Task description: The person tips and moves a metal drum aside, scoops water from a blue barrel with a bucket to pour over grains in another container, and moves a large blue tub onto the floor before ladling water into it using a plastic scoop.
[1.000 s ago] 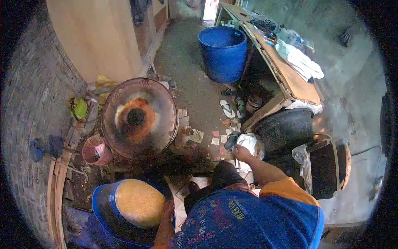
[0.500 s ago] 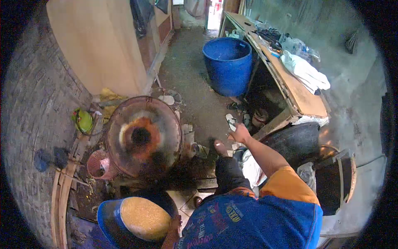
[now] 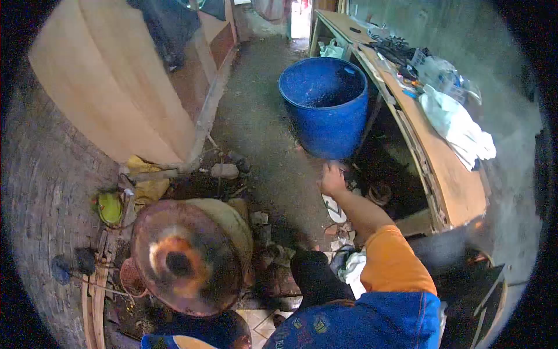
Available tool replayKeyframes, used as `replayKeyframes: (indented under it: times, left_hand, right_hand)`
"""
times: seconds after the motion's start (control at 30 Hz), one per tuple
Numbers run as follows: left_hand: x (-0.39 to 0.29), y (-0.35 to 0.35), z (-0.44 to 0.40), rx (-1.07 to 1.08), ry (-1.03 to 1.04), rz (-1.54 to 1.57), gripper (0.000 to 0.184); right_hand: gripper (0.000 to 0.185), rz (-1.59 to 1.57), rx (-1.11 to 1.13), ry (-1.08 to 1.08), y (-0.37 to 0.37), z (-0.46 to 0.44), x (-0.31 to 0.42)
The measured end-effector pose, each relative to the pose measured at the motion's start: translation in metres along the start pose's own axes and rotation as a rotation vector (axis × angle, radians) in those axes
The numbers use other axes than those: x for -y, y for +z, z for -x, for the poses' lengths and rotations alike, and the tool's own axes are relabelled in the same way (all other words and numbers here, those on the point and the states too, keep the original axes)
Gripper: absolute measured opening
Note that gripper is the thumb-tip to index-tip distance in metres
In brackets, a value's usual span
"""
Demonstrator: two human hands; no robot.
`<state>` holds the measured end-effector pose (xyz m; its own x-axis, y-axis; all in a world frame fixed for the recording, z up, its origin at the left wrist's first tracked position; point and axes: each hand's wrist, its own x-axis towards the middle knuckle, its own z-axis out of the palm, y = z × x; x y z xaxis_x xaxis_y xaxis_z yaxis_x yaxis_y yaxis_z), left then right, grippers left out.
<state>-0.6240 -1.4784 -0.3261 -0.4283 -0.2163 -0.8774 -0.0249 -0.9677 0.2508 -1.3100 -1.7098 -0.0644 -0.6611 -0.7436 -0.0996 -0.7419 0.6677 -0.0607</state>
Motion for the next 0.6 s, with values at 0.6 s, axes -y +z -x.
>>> replayKeyframes:
  times: [0.6]
  left_hand:
    - [-0.009, 0.155, -0.023, -0.189, -0.151, -0.622, 0.049]
  right_hand:
    - [0.035, 0.519, 0.045, 0.024, -0.061, -0.351, -0.036]
